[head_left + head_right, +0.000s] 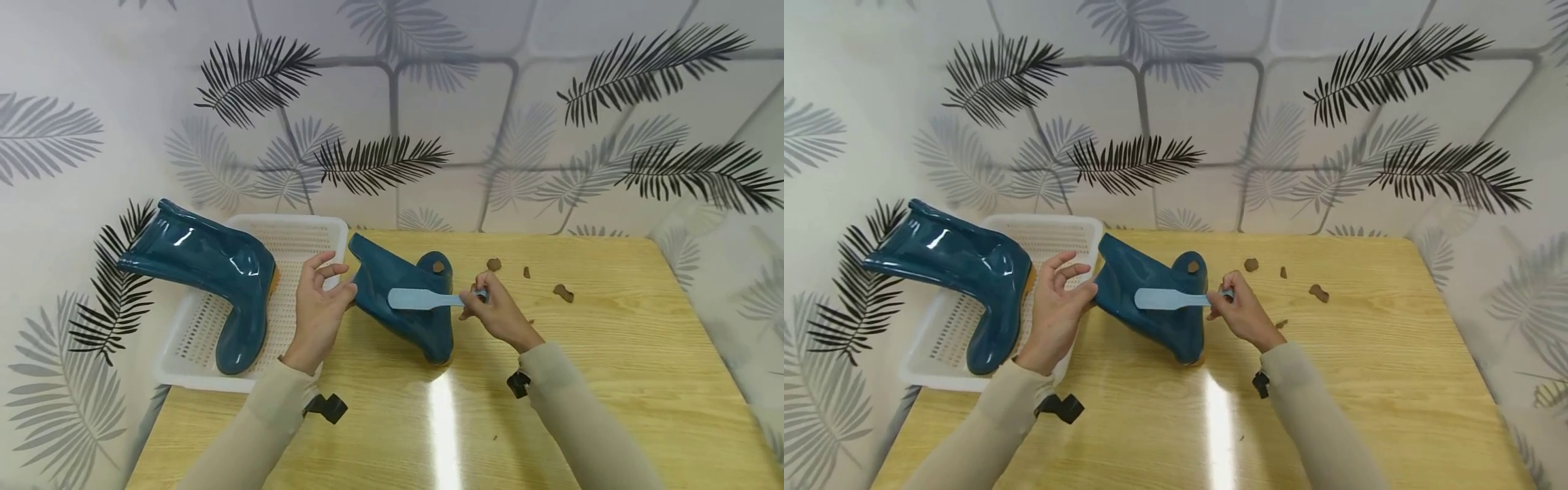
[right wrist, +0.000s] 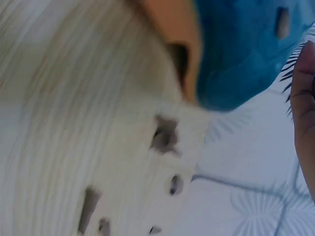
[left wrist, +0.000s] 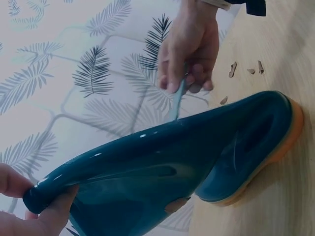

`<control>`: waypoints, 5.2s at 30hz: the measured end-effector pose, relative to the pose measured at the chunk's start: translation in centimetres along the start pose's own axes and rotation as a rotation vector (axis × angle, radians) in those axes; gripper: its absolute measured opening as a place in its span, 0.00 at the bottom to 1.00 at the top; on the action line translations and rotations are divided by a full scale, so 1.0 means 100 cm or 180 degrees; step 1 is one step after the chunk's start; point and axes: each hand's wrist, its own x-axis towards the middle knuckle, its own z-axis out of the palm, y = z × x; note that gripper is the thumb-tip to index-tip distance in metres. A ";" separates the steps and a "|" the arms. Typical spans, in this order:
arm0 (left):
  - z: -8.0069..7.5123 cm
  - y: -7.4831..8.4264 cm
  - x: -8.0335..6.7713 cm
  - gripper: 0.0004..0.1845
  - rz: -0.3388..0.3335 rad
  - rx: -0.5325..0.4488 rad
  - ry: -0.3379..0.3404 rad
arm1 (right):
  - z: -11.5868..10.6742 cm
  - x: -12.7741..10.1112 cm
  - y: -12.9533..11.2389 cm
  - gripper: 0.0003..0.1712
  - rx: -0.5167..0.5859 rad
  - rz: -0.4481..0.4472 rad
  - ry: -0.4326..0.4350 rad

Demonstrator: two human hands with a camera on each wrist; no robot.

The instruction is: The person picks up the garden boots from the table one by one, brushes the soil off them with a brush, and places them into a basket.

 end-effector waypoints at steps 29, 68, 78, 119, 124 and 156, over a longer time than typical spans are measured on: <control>-0.008 -0.002 0.003 0.29 0.0016 -0.0074 0.0033 | -0.059 -0.034 0.000 0.17 -0.0255 0.0183 0.0496; 0.009 0.027 0.023 0.27 0.0372 -0.0439 -0.0071 | -0.067 -0.025 0.001 0.14 -0.0821 0.0316 0.0594; 0.012 0.023 0.017 0.27 0.0322 -0.0451 -0.0228 | -0.053 0.006 0.000 0.13 -0.0804 0.0490 0.0634; 0.010 0.022 0.015 0.27 0.0413 -0.0502 -0.0230 | -0.075 -0.019 0.008 0.10 -0.1373 0.0247 0.1445; 0.012 0.022 0.015 0.27 0.0422 -0.0492 -0.0201 | -0.062 -0.010 0.006 0.12 -0.1173 0.0191 0.1354; 0.015 0.027 0.024 0.25 0.0554 -0.0398 -0.0016 | -0.059 -0.018 0.018 0.11 -0.1305 0.0244 0.1393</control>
